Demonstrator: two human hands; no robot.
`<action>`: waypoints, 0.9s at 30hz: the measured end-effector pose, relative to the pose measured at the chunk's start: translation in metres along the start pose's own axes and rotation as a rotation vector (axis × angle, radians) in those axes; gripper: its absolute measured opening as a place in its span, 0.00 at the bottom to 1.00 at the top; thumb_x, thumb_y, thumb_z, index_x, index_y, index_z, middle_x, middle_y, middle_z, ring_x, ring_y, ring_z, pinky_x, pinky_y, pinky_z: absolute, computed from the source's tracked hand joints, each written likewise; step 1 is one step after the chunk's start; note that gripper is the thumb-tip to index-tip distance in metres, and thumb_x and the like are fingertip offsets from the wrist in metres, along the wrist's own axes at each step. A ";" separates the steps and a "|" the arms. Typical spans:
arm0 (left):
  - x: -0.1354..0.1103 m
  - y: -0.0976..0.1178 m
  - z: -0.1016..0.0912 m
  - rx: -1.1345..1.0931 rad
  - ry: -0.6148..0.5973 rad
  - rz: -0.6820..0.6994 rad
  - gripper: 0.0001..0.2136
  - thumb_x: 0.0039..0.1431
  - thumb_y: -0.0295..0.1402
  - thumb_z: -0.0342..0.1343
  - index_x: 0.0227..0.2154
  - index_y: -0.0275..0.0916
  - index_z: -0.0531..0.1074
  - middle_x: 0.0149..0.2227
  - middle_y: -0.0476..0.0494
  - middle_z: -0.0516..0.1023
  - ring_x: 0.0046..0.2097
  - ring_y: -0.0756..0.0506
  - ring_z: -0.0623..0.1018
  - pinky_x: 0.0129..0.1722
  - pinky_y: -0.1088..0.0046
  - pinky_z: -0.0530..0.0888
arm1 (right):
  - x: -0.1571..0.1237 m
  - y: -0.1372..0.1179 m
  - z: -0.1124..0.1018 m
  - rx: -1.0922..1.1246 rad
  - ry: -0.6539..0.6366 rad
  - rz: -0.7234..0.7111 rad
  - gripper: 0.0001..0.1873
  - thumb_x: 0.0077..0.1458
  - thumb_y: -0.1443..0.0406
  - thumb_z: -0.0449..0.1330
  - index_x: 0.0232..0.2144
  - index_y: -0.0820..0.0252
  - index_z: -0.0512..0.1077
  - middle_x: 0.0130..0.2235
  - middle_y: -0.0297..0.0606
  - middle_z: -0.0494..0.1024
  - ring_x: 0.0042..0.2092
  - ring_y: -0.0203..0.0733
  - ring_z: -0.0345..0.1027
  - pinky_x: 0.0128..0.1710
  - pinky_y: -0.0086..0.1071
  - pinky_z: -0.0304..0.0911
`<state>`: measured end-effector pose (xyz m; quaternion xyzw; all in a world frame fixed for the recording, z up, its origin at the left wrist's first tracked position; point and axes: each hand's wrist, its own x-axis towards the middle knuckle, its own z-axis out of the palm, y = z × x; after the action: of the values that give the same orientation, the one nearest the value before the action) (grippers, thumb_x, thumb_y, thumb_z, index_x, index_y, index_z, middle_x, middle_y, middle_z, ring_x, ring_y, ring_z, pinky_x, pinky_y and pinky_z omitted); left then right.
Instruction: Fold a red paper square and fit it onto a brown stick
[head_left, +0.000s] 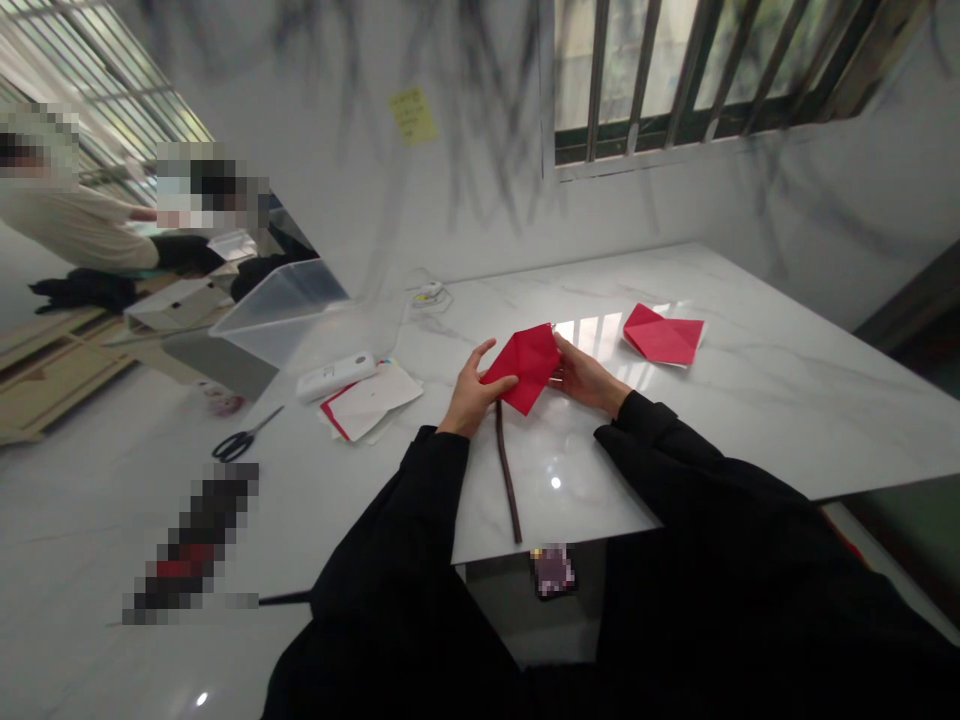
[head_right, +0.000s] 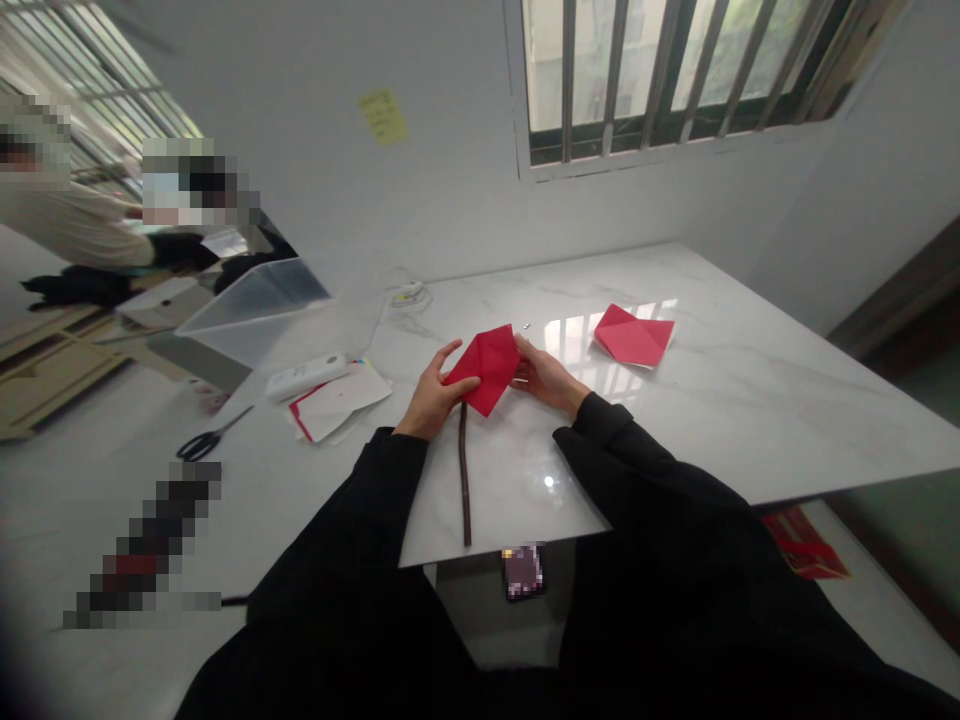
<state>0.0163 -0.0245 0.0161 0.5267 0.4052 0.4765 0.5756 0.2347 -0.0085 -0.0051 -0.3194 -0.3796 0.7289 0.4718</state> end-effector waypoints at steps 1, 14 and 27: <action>0.000 0.001 -0.002 0.007 0.000 -0.010 0.53 0.43 0.34 0.76 0.71 0.38 0.54 0.37 0.41 0.85 0.34 0.43 0.84 0.39 0.67 0.81 | -0.001 -0.001 0.000 -0.011 -0.008 0.004 0.28 0.57 0.39 0.62 0.37 0.57 0.77 0.36 0.38 0.81 0.39 0.41 0.73 0.43 0.34 0.69; -0.001 -0.001 -0.001 0.033 0.044 0.037 0.51 0.43 0.36 0.75 0.69 0.38 0.57 0.35 0.45 0.84 0.34 0.45 0.82 0.40 0.66 0.81 | 0.002 0.016 0.013 -0.315 0.204 -0.341 0.24 0.44 0.53 0.75 0.39 0.59 0.77 0.42 0.41 0.82 0.42 0.45 0.75 0.45 0.40 0.70; 0.001 -0.010 -0.006 -0.041 0.099 0.019 0.48 0.45 0.39 0.74 0.69 0.38 0.58 0.33 0.49 0.82 0.31 0.48 0.80 0.36 0.72 0.78 | 0.002 0.015 0.018 -0.064 0.053 -0.120 0.27 0.48 0.42 0.71 0.39 0.55 0.77 0.37 0.34 0.79 0.37 0.39 0.72 0.37 0.31 0.66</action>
<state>0.0118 -0.0218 0.0050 0.4943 0.4185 0.5156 0.5610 0.2126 -0.0150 -0.0093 -0.3305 -0.4086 0.6780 0.5140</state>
